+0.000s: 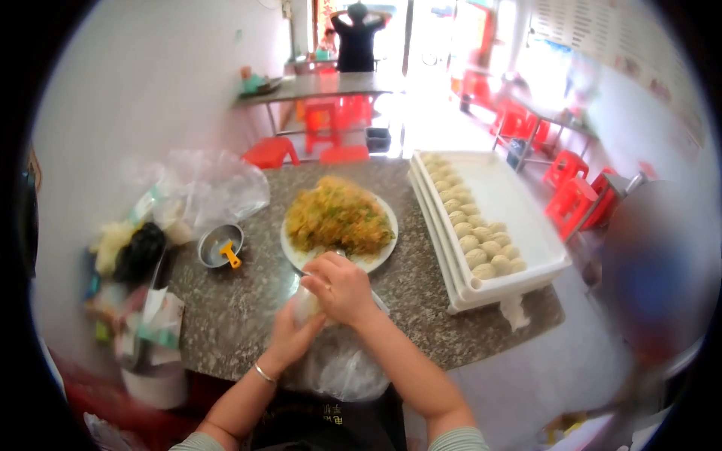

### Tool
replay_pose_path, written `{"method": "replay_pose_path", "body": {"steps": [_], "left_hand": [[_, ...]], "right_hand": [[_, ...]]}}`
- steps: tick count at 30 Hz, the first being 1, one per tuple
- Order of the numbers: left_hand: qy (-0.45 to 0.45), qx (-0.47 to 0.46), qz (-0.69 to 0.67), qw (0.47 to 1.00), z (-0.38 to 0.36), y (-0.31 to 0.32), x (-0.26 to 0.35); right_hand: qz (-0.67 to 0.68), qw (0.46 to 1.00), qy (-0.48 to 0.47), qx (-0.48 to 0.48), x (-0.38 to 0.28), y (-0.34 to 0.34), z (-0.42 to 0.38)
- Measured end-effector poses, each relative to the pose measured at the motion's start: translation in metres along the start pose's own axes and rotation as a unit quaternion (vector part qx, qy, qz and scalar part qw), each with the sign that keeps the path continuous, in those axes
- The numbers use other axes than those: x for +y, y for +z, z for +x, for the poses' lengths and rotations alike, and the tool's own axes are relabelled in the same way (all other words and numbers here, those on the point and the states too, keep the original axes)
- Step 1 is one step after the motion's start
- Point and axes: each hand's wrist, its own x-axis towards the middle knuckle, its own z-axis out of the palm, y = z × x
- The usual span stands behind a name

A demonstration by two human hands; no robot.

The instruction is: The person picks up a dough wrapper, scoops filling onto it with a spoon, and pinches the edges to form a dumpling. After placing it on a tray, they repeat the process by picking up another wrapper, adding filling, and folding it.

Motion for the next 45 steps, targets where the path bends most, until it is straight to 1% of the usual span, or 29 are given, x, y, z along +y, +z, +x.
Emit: {"method": "replay_pose_path", "body": {"steps": [2,3,4,6,7,9,10,12,13,15,16,18,19,20,22,24,26,27,29,30,32,33,35,36,38,40,42,44,45], "left_hand": [[0.014,0.005,0.016,1.000,0.000,0.000,-0.004],[0.030,0.006,0.032,0.999,0.000,0.001,-0.005],[0.017,0.004,0.032,0.999,0.001,0.002,-0.003],[0.065,0.041,0.025,0.997,-0.001,0.007,0.005],[0.040,0.049,0.015,0.998,-0.001,0.010,0.009],[-0.008,0.062,0.007,0.998,0.000,0.009,0.007],[-0.014,0.065,0.002,0.998,0.002,0.007,0.004],[-0.030,0.075,-0.003,0.997,0.004,0.002,0.000],[-0.035,0.047,0.006,0.998,0.004,-0.001,0.003],[-0.042,0.021,0.012,0.999,0.004,-0.002,0.002],[-0.036,0.018,0.010,0.999,0.004,-0.001,0.000],[-0.033,0.011,0.008,0.999,0.002,0.004,-0.004],[0.009,0.036,-0.019,0.999,0.003,0.009,-0.005],[0.052,0.061,-0.047,0.996,0.004,0.012,-0.005],[0.057,0.056,-0.020,0.997,0.004,0.009,-0.004],[0.062,0.055,0.006,0.997,0.004,0.007,-0.005],[-0.005,0.043,-0.070,0.997,0.003,0.004,-0.008],[-0.006,0.047,-0.070,0.996,0.003,0.002,-0.007],[-0.004,-0.008,0.007,1.000,0.002,-0.004,-0.003],[-0.006,-0.009,0.006,1.000,0.002,-0.002,-0.004],[0.039,0.050,-0.049,0.997,0.003,0.006,-0.004],[0.040,0.049,-0.050,0.997,0.004,0.011,-0.006],[0.044,0.085,-0.125,0.987,0.003,0.017,-0.009],[0.042,0.087,-0.126,0.987,0.003,0.015,-0.010],[-0.003,0.054,-0.087,0.995,0.003,0.006,-0.011],[-0.012,0.035,-0.039,0.999,0.002,0.000,-0.009],[-0.024,0.012,0.010,1.000,0.001,-0.002,-0.006],[0.004,0.042,0.004,0.999,0.000,0.001,-0.002],[0.004,0.040,0.004,0.999,0.000,0.006,-0.003]], "right_hand": [[-0.017,0.994,-0.050,-0.093,0.015,-0.001,-0.005],[-0.014,0.994,-0.044,-0.098,0.016,-0.001,-0.005],[-0.018,0.997,-0.025,-0.065,0.017,-0.001,-0.005],[0.012,0.999,0.033,-0.022,0.007,-0.003,-0.006],[0.056,0.995,0.085,-0.015,0.008,0.001,-0.008],[0.103,0.989,0.107,0.015,0.016,0.008,-0.011],[0.078,0.992,0.101,0.004,0.017,0.008,-0.009],[0.044,0.999,0.013,-0.029,0.009,0.002,-0.002],[0.049,0.998,0.018,-0.038,0.006,0.000,-0.002],[0.019,0.988,-0.028,-0.151,0.005,-0.003,-0.001],[0.021,0.987,-0.027,-0.155,0.007,-0.002,-0.002],[0.046,0.996,0.023,-0.067,0.010,0.002,-0.006],[0.082,0.992,0.088,-0.041,0.012,0.003,-0.009],[0.081,0.992,0.088,-0.041,0.013,0.003,-0.009],[0.164,0.969,0.187,-0.005,0.013,0.003,-0.010],[0.162,0.973,0.166,0.011,0.012,0.008,-0.007],[0.042,0.998,-0.047,0.013,0.008,0.010,0.001],[0.043,0.998,-0.049,0.010,0.009,0.009,0.000],[0.025,0.995,-0.003,-0.099,0.011,0.002,-0.005],[0.026,0.995,-0.001,-0.100,0.010,0.004,-0.006],[0.126,0.986,0.112,0.004,0.006,0.006,-0.009],[0.146,0.974,0.172,0.010,0.008,0.006,-0.012],[0.164,0.970,0.181,0.010,0.016,0.010,-0.014],[0.183,0.965,0.189,0.010,0.018,0.013,-0.014],[0.159,0.977,0.139,0.006,0.016,0.014,-0.012],[0.003,0.992,0.005,-0.127,0.008,0.002,-0.005],[-0.010,0.987,0.025,-0.160,0.007,0.002,-0.006],[0.083,0.993,0.076,-0.032,0.008,0.007,-0.010],[0.121,0.981,0.153,-0.009,0.011,0.007,-0.014]]}}
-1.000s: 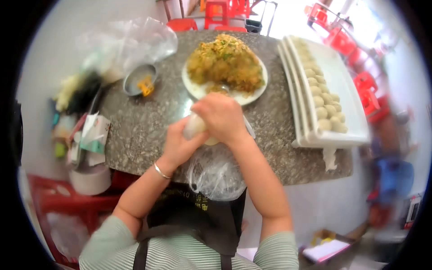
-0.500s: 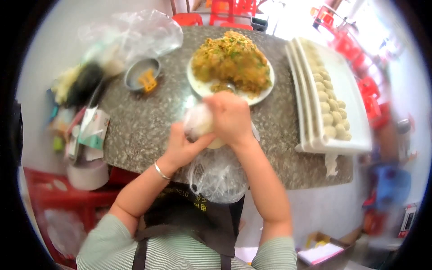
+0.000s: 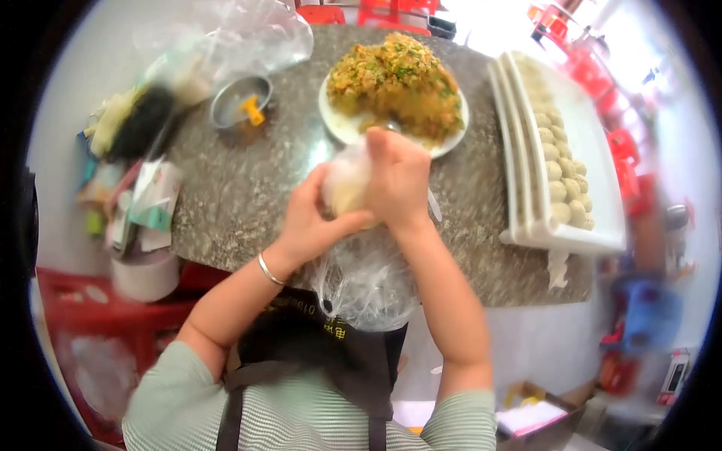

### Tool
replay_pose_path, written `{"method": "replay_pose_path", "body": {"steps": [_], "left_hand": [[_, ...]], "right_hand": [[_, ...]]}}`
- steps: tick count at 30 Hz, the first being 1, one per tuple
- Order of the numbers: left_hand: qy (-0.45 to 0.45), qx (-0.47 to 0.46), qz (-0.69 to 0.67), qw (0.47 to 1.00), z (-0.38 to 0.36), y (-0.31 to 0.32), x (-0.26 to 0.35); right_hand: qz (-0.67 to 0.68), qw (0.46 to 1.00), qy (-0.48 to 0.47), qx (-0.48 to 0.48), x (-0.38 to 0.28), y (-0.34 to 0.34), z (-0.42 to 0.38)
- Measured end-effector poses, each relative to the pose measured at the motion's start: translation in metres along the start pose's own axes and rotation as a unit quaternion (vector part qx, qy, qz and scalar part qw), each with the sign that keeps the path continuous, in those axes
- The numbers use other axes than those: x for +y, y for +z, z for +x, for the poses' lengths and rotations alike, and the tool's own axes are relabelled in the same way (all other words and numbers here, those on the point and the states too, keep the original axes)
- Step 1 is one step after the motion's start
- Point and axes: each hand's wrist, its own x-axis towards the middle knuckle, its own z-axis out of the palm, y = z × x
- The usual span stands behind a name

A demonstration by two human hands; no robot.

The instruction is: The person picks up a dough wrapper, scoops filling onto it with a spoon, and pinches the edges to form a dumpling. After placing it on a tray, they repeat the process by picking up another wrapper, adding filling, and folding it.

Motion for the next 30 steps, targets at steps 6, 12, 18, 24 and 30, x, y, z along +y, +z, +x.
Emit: {"method": "replay_pose_path", "body": {"steps": [6,12,18,24,30], "left_hand": [[-0.020,0.025,-0.081,0.996,0.003,-0.004,-0.006],[-0.017,0.039,-0.069,0.997,0.000,-0.001,0.005],[-0.025,0.021,-0.100,0.994,0.003,-0.004,-0.009],[-0.009,0.000,-0.162,0.987,0.000,0.003,-0.004],[-0.070,-0.048,-0.201,0.976,0.008,-0.026,-0.008]], "right_hand": [[-0.004,0.997,-0.081,0.001,0.001,0.008,0.006],[-0.015,1.000,0.013,-0.018,-0.008,0.000,0.002],[-0.063,0.997,-0.051,-0.013,-0.002,0.005,0.004],[0.005,1.000,0.008,0.019,0.004,0.002,0.002],[0.151,0.973,0.163,-0.060,0.010,-0.002,0.012]]}}
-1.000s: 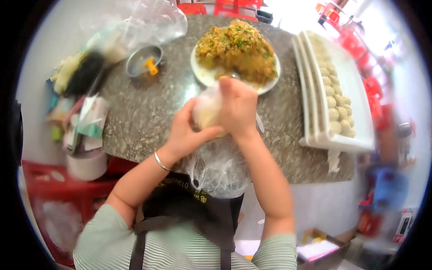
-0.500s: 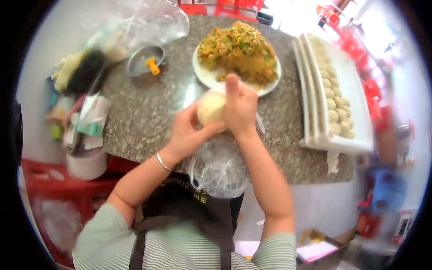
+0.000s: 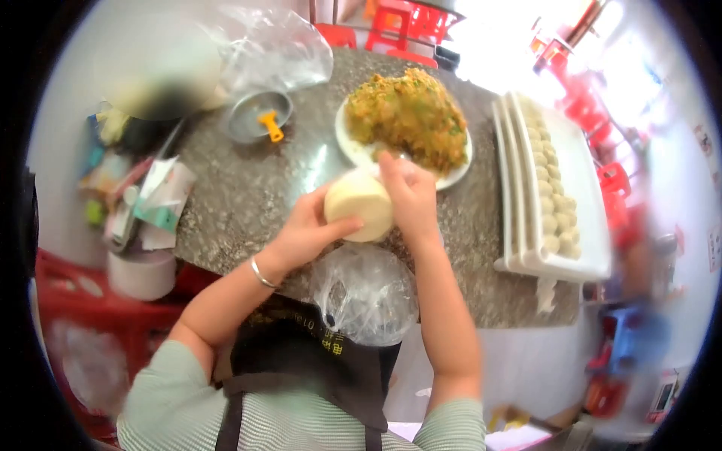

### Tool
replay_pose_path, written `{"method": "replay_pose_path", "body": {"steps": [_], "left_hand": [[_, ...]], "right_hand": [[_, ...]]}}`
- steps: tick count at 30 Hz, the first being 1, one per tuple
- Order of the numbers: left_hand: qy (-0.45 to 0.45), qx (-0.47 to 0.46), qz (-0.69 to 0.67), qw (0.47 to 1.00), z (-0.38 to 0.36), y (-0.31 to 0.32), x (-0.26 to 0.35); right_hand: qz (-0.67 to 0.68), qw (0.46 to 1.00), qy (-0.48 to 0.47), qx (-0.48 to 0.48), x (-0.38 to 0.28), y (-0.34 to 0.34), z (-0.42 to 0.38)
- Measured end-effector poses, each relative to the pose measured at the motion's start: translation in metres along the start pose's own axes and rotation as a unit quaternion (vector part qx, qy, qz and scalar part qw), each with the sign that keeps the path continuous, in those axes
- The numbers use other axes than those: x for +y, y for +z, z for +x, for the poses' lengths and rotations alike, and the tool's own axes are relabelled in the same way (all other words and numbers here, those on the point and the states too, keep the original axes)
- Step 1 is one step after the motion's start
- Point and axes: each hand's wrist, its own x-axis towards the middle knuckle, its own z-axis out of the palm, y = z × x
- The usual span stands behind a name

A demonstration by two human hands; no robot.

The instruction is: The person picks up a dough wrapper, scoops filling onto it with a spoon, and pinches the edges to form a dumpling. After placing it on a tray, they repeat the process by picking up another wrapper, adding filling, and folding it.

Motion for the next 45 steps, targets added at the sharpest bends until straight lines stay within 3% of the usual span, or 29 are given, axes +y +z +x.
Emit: {"method": "replay_pose_path", "body": {"steps": [3,5,7,8,10,12,13,15,18,19,20,21,23,25,26,30,31,33,34,36,37,39,40,41,43,45], "left_hand": [[-0.019,-0.049,-0.058,0.997,-0.003,-0.014,0.025],[-0.048,-0.067,-0.099,0.992,0.001,-0.027,0.033],[-0.058,-0.062,-0.104,0.991,0.006,-0.041,0.034],[-0.074,-0.062,-0.109,0.989,0.010,-0.049,0.034],[-0.076,-0.044,-0.124,0.988,0.014,-0.065,0.034],[-0.082,-0.025,-0.143,0.986,0.019,-0.080,0.029],[-0.069,-0.005,-0.176,0.982,0.021,-0.085,0.021],[-0.061,0.015,-0.217,0.974,0.023,-0.087,0.015],[-0.062,-0.001,-0.255,0.965,0.023,-0.083,0.021],[-0.056,-0.027,-0.200,0.978,0.019,-0.081,0.017],[-0.044,-0.047,-0.139,0.988,0.015,-0.088,0.018],[-0.039,-0.043,-0.138,0.989,0.014,-0.090,0.021],[-0.031,-0.118,-0.184,0.975,0.012,-0.089,0.029],[-0.029,-0.128,-0.204,0.970,0.010,-0.092,0.031],[-0.027,-0.152,-0.236,0.960,0.009,-0.094,0.033],[-0.063,-0.190,-0.296,0.934,0.007,-0.098,0.034],[-0.061,-0.193,-0.293,0.934,0.007,-0.098,0.031],[-0.069,-0.203,-0.329,0.920,0.008,-0.100,0.025],[-0.066,-0.202,-0.327,0.921,0.008,-0.100,0.027],[-0.084,-0.191,-0.360,0.909,0.008,-0.099,0.031],[-0.082,-0.187,-0.361,0.910,0.009,-0.098,0.030],[-0.088,-0.151,-0.403,0.899,0.010,-0.096,0.028],[-0.088,-0.150,-0.404,0.898,0.010,-0.097,0.028],[-0.084,-0.146,-0.414,0.894,0.011,-0.097,0.028],[-0.084,-0.147,-0.425,0.889,0.012,-0.097,0.028],[-0.076,-0.129,-0.415,0.898,0.012,-0.096,0.028]], "right_hand": [[-0.082,0.996,0.027,-0.028,0.005,-0.002,-0.002],[-0.098,0.994,-0.026,-0.029,0.009,0.010,-0.007],[-0.305,0.947,-0.099,-0.005,0.003,0.011,-0.008],[-0.335,0.941,-0.051,-0.006,-0.009,0.009,-0.011],[-0.371,0.922,-0.108,0.029,-0.033,0.012,-0.031],[-0.438,0.881,-0.162,-0.077,-0.041,0.007,-0.058],[-0.439,0.880,-0.159,-0.084,-0.033,0.011,-0.069],[-0.507,0.807,-0.201,-0.227,-0.014,0.023,-0.088],[-0.502,0.809,-0.199,-0.232,0.005,0.025,-0.070],[-0.503,0.808,-0.199,-0.234,0.010,0.022,-0.061],[-0.475,0.838,-0.180,-0.200,0.013,0.022,-0.045],[-0.446,0.865,-0.158,-0.165,0.013,0.019,-0.030],[-0.409,0.904,-0.111,-0.053,-0.012,0.025,-0.007],[-0.405,0.901,-0.156,-0.019,-0.024,0.028,0.023],[-0.406,0.900,-0.156,-0.021,-0.029,0.039,0.034],[-0.299,0.920,-0.001,-0.252,-0.037,0.104,0.059],[-0.299,0.921,-0.005,-0.249,-0.026,0.115,0.067],[-0.420,0.805,-0.266,-0.323,0.007,0.128,0.086],[-0.419,0.804,-0.270,-0.325,0.010,0.132,0.092],[-0.478,0.750,-0.316,-0.330,0.015,0.140,0.101],[-0.476,0.749,-0.318,-0.333,0.014,0.140,0.103],[-0.395,0.825,-0.243,-0.322,0.008,0.135,0.107],[-0.371,0.849,-0.184,-0.329,-0.005,0.137,0.104],[-0.371,0.849,-0.182,-0.329,-0.017,0.138,0.100],[-0.330,0.882,-0.043,-0.334,-0.037,0.135,0.091],[-0.293,0.897,-0.077,-0.321,-0.043,0.132,0.083]]}}
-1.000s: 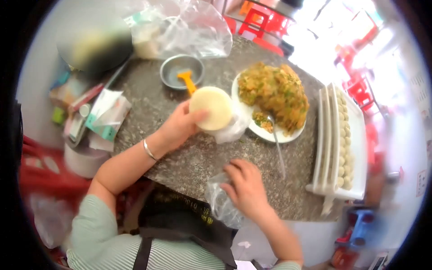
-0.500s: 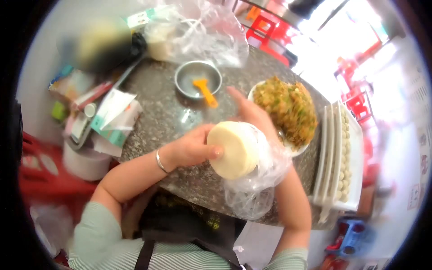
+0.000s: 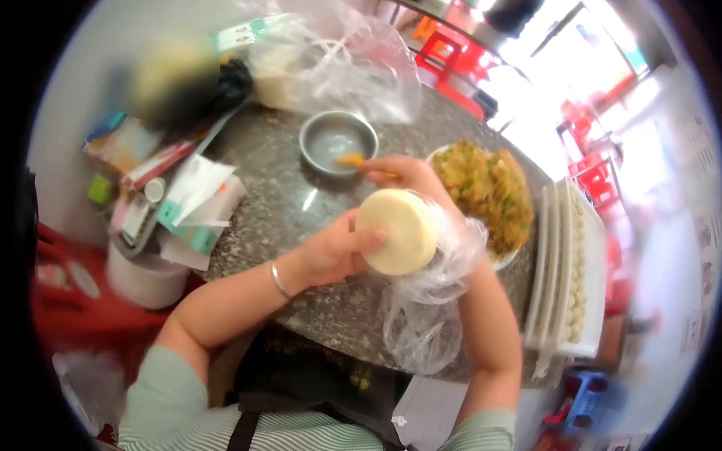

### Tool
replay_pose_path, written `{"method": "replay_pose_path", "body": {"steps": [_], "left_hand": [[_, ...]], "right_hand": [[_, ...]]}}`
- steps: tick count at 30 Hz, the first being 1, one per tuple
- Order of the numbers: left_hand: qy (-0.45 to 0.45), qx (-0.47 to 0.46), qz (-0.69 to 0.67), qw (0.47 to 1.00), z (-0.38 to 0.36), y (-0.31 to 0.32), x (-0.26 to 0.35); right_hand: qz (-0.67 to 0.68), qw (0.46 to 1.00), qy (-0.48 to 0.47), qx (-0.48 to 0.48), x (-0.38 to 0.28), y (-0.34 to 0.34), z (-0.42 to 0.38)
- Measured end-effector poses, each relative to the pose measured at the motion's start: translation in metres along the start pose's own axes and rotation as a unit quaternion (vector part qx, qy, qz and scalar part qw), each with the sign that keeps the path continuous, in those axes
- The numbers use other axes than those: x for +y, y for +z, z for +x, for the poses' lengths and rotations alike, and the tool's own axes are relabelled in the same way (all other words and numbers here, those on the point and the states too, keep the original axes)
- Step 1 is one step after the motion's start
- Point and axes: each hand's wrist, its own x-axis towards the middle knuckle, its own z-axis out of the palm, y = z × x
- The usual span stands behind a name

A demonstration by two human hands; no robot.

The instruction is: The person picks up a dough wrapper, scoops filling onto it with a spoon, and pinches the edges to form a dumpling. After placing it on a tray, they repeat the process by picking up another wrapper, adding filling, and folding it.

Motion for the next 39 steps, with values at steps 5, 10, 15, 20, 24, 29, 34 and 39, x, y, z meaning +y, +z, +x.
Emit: {"method": "replay_pose_path", "body": {"steps": [5,10,15,20,24,29,34,39], "left_hand": [[0.011,0.018,0.026,0.999,0.001,-0.003,-0.001],[0.027,0.022,0.046,0.998,0.004,-0.003,0.001],[0.047,0.033,0.048,0.997,0.005,-0.008,0.001],[0.058,0.040,0.004,0.997,0.007,-0.013,-0.003],[0.066,0.072,-0.026,0.995,0.007,-0.011,-0.001],[0.054,0.064,0.026,0.996,0.008,-0.012,-0.001],[0.033,0.061,0.068,0.995,0.006,-0.014,-0.002],[0.043,0.051,-0.003,0.998,0.008,-0.019,-0.003]], "right_hand": [[0.063,0.997,0.031,0.021,0.028,-0.022,0.010],[0.092,0.983,-0.046,0.154,0.022,-0.061,-0.026],[0.147,0.957,-0.138,0.207,-0.006,-0.066,-0.098],[0.045,0.973,-0.120,0.190,-0.012,-0.057,-0.147],[0.043,0.983,-0.098,0.150,-0.016,-0.050,-0.162],[0.072,0.980,-0.106,0.149,-0.016,-0.051,-0.148],[0.078,0.972,-0.140,0.170,-0.009,-0.084,-0.123],[0.081,0.948,-0.161,0.261,0.011,-0.111,-0.087]]}}
